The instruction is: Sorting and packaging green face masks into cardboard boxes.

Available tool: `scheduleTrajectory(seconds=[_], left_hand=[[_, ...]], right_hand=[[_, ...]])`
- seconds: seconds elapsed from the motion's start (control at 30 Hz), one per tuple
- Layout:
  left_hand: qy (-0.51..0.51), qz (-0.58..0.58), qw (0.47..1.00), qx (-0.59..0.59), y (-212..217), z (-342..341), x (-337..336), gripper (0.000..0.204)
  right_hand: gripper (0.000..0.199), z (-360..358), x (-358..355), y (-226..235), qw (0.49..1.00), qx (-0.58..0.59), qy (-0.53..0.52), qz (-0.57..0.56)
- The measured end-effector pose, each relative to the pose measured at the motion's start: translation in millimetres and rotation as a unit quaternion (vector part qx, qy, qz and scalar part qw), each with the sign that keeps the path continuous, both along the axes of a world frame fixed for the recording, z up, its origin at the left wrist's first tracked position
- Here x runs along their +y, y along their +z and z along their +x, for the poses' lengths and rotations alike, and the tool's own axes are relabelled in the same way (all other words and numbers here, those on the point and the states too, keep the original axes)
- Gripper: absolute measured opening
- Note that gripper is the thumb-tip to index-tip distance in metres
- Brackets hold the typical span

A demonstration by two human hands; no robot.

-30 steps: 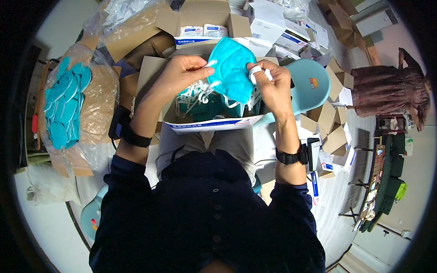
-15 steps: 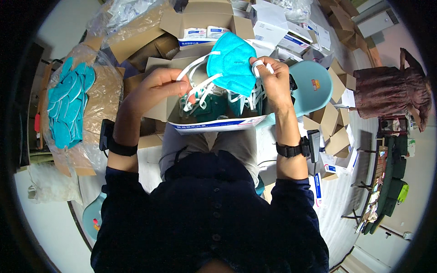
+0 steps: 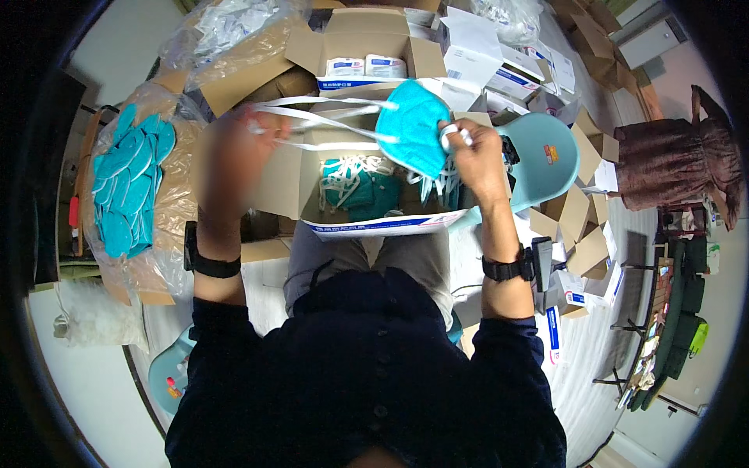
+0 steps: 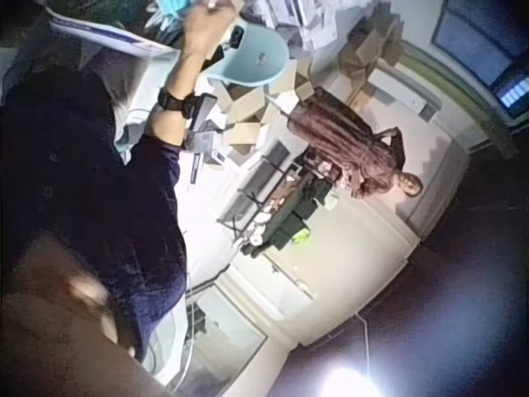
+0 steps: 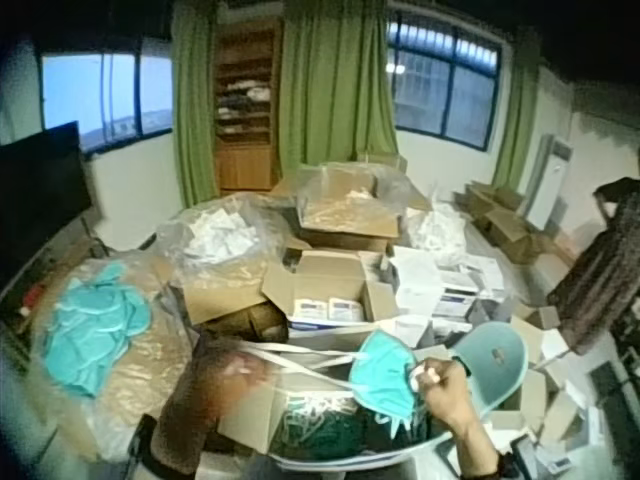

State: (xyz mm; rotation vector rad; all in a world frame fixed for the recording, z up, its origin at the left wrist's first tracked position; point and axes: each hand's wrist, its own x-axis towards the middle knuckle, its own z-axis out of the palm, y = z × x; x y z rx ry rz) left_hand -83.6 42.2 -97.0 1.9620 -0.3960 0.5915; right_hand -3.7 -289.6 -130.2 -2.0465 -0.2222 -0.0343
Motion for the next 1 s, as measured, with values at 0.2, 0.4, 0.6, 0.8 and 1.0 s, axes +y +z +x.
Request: scheduleTrajectory(seconds=[0.2, 0.4, 0.6, 0.8, 1.0], left_hand=[[-0.18, -0.275, 0.844, 0.424, 8, 18, -34, 0.039], [-0.227, -0.188, 0.846, 0.444, 10, 32, -61, 0.043], [-0.295, -0.069, 0.865, 0.4, 13, 34, -85, 0.029], [-0.243, -0.063, 0.882, 0.4, 8, 25, -89, 0.029], [-0.188, -0.065, 0.924, 0.328, -29, 29, -133, 0.029]], right_hand=[[0.025, -18, 9, 13, 0.994, -0.031, -0.086, -0.063], [0.065, -34, 41, 37, 0.988, -0.073, 0.136, -0.024], [0.026, -31, 59, 10, 0.971, -0.087, 0.223, -0.019], [0.025, -34, 53, 1, 0.97, 0.085, 0.065, 0.217], [0.027, -23, 53, 1, 0.882, 0.153, -0.05, 0.444]])
